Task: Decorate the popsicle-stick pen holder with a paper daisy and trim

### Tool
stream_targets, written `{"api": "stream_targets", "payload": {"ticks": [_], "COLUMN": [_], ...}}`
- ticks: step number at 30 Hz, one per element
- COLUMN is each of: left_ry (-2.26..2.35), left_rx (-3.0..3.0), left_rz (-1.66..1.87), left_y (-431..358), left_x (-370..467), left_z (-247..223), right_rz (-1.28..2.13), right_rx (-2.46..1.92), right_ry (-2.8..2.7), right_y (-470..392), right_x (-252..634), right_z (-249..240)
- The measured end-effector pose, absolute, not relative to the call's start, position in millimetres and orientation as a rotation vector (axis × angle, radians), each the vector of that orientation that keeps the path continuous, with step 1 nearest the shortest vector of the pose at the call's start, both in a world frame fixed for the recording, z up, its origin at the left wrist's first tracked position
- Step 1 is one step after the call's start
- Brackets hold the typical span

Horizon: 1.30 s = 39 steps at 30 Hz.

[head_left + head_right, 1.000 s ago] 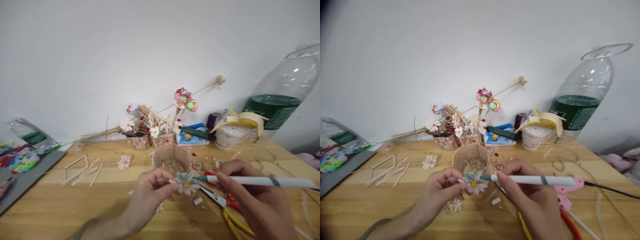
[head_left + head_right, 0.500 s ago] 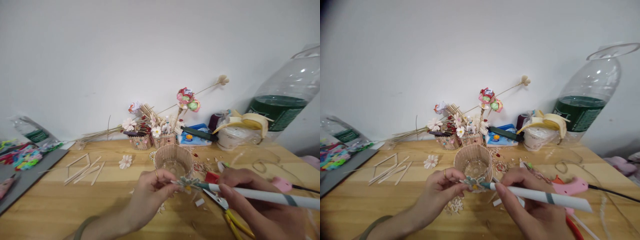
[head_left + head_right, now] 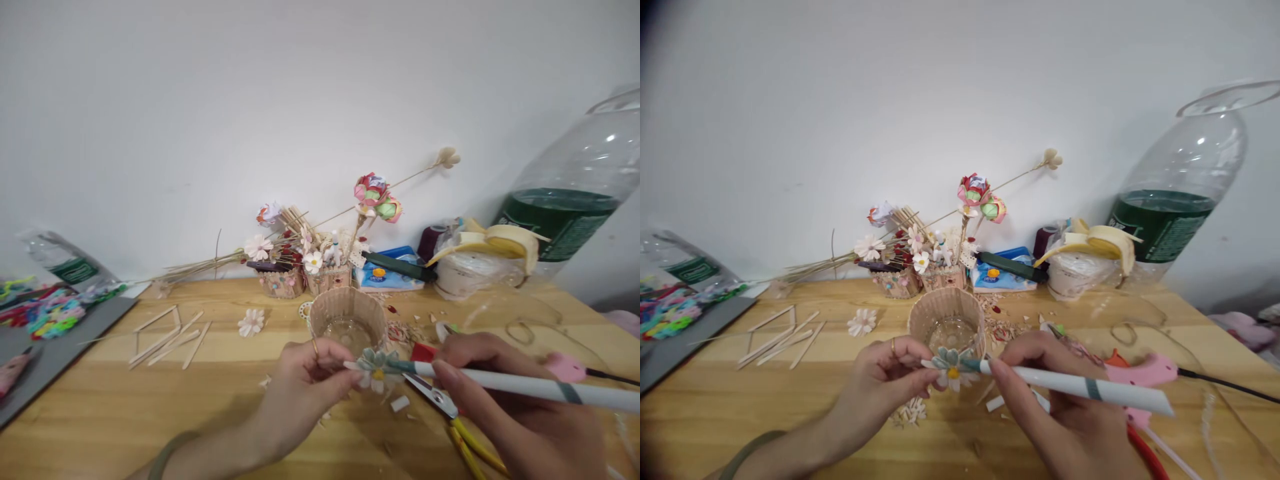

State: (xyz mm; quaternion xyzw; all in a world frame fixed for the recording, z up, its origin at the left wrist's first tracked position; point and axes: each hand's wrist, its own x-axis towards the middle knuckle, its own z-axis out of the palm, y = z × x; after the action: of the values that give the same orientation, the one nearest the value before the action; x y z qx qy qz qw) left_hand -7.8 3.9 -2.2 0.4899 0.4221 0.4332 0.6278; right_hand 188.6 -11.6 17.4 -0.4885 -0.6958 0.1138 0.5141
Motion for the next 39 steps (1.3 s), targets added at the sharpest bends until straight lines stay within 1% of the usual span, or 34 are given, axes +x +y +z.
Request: {"api": "stream_targets", "payload": {"ticks": [9,16,22,25,30,35,39], "left_ry": [0.990,0.968,0.997,1.010,1.003,1.037,1.046], "left_rx": [1.146,1.104,1.095,1.105,1.078,1.080,1.091], "left_rz": [0.986,0.986,0.983,0.982,0.993,0.997,0.995], "left_y": [5,6,6,6,7,8,8], "left_x": [-7,-8,-7,-7,-7,-8,-8], "left_z": [-2,-3,-4,-4,-1,-1,-2], "right_rz": [0.355,0.580,0.623,0.570,0.313,0.379,0.331], "right_rx": [-1.186,-1.257,-1.284,-1.277,-1.251,-1.220,-1.278], "right_ry": [-1.714,-1.428,-1.437,-1.534,-1.598,-1.654,-1.484], "right_y": [-10,-14,-14,-12,-10,-14,-15], "right_x": [188,177,174,180,189,185,181], "right_z": [16,14,14,15,14,14,13]}}
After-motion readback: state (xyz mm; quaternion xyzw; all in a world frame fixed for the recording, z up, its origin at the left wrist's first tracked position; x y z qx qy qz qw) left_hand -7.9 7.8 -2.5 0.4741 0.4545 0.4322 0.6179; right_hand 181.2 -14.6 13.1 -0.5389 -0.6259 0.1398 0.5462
